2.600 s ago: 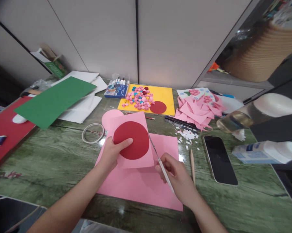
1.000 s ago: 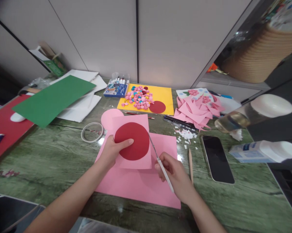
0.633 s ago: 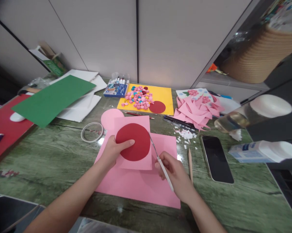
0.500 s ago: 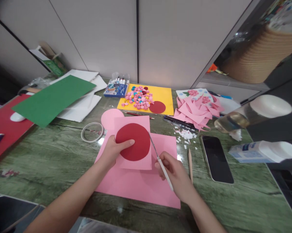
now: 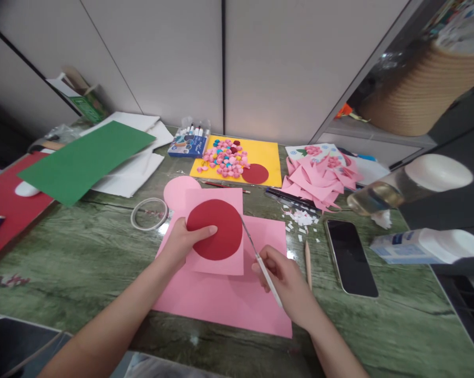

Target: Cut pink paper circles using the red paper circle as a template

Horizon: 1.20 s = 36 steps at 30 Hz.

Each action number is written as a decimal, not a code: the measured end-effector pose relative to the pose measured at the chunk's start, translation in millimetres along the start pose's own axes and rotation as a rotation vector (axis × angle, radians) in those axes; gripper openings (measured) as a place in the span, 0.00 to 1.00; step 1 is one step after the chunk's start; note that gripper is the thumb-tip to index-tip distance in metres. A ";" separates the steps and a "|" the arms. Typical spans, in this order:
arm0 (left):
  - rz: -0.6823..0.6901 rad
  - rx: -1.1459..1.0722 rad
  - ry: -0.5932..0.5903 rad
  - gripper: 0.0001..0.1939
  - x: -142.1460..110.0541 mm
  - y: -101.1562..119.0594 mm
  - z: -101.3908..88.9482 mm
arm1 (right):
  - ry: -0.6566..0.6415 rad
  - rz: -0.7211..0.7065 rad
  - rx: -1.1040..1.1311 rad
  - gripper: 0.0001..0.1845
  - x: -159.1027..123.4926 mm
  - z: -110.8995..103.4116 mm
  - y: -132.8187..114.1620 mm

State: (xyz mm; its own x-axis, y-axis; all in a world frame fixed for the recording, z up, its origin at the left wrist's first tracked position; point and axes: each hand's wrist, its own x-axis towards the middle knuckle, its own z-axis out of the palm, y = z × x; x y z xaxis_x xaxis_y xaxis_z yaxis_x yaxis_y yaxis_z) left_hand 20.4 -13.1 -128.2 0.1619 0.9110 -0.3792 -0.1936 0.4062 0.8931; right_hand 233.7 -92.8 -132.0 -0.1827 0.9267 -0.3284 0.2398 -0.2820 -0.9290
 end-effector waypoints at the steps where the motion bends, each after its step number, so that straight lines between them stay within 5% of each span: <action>1: 0.000 0.000 0.002 0.16 0.0 0.3 0.2 | -0.001 0.001 0.004 0.13 0.2 -0.3 0.7; 36: -0.041 0.030 -0.044 0.14 1.7 4.0 -2.2 | -0.019 0.003 0.005 0.15 0.9 1.3 -1.3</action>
State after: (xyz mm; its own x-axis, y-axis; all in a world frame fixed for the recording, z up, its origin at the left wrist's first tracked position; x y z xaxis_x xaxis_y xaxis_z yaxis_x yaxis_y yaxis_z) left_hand 17.8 -9.8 -125.9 0.2113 0.8895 -0.4051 -0.1567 0.4399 0.8843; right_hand 231.9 -91.9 -131.3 -0.1998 0.9211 -0.3342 0.2351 -0.2860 -0.9289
